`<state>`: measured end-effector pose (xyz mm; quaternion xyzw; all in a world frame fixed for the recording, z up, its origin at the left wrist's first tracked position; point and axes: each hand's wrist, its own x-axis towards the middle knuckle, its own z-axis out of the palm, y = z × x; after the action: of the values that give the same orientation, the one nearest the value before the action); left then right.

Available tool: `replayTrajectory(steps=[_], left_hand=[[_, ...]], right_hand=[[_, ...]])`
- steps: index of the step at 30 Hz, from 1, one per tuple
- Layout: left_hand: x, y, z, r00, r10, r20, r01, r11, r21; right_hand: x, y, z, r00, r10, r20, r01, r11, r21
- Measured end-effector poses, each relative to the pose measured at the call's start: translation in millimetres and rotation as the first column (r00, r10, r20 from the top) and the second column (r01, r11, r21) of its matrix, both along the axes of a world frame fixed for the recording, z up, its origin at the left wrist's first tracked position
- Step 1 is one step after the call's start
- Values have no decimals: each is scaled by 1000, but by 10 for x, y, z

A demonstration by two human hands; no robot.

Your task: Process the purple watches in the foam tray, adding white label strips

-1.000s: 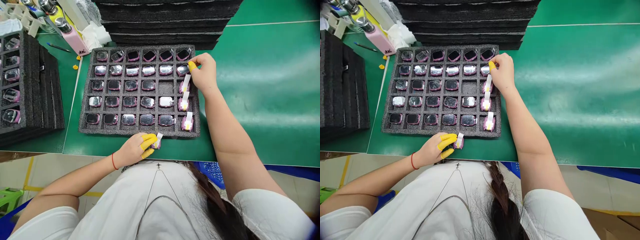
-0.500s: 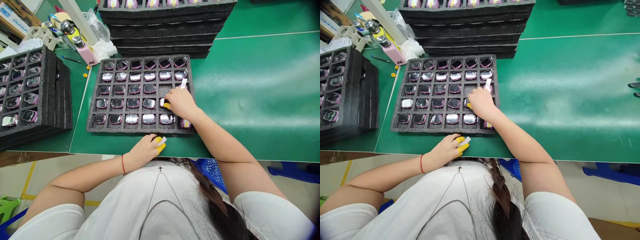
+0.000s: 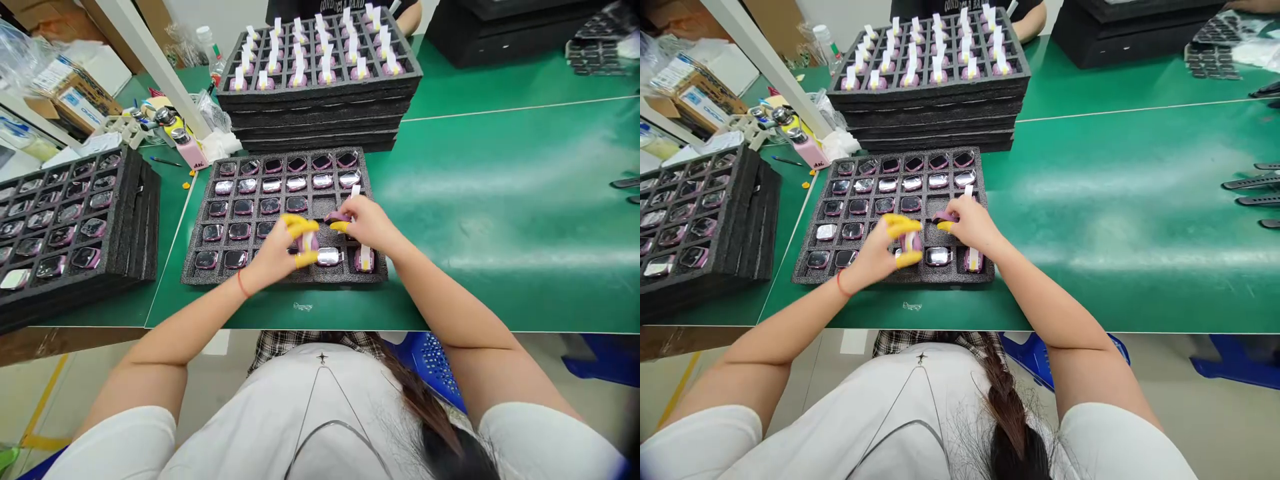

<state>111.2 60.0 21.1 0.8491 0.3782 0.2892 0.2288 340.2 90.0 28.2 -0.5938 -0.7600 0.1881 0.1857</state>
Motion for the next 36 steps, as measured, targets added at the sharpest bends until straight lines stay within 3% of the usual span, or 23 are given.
replayTrajectory(steps=[2, 5, 7, 9, 12, 16, 20, 22, 25, 29, 33, 36], left_hand=[[169, 448, -36, 989, 135, -54, -132, 989, 62], [441, 987, -184, 985, 81, -153, -72, 995, 63], [551, 1175, -258, 984, 24, -176, -17, 999, 43], [547, 1213, -253, 984, -14, -179, 21, 999, 37], [321, 1024, -108, 990, 1, -143, 7, 998, 54], [-125, 428, 80, 989, 78, -122, -77, 997, 15], [-370, -201, -25, 937, 101, -334, -100, 995, 20], [-382, -388, -135, 917, 152, -368, -131, 988, 83], [-324, -478, -248, 923, 175, -344, -136, 982, 132], [-241, -440, -268, 947, 135, -291, -103, 987, 123], [-214, -426, -269, 976, 76, -203, -60, 995, 82], [-206, -430, -268, 988, 57, -142, -56, 998, 8]], right_hand=[[81, -23, 19, 973, -80, -217, 96, 993, 65], [131, -59, 2, 819, -34, -573, 133, 982, 132], [110, -113, -29, 776, 89, -624, 66, 973, 221], [52, -200, -67, 801, 216, -559, -18, 941, 337], [-86, -371, -133, 873, 358, -331, -207, 887, 413], [-286, -564, -231, 868, 481, -121, -442, 861, 251], [-336, -615, -272, 798, 602, 26, -593, 776, 217], [-306, -593, -258, 756, 654, -14, -632, 736, 243], [-284, -548, -230, 808, 579, -113, -545, 806, 231], [-354, -537, -252, 913, 394, -110, -381, 916, 124], [-415, -575, -286, 936, 280, -212, -284, 959, 11], [-421, -602, -265, 907, 263, -328, -279, 960, -3]])
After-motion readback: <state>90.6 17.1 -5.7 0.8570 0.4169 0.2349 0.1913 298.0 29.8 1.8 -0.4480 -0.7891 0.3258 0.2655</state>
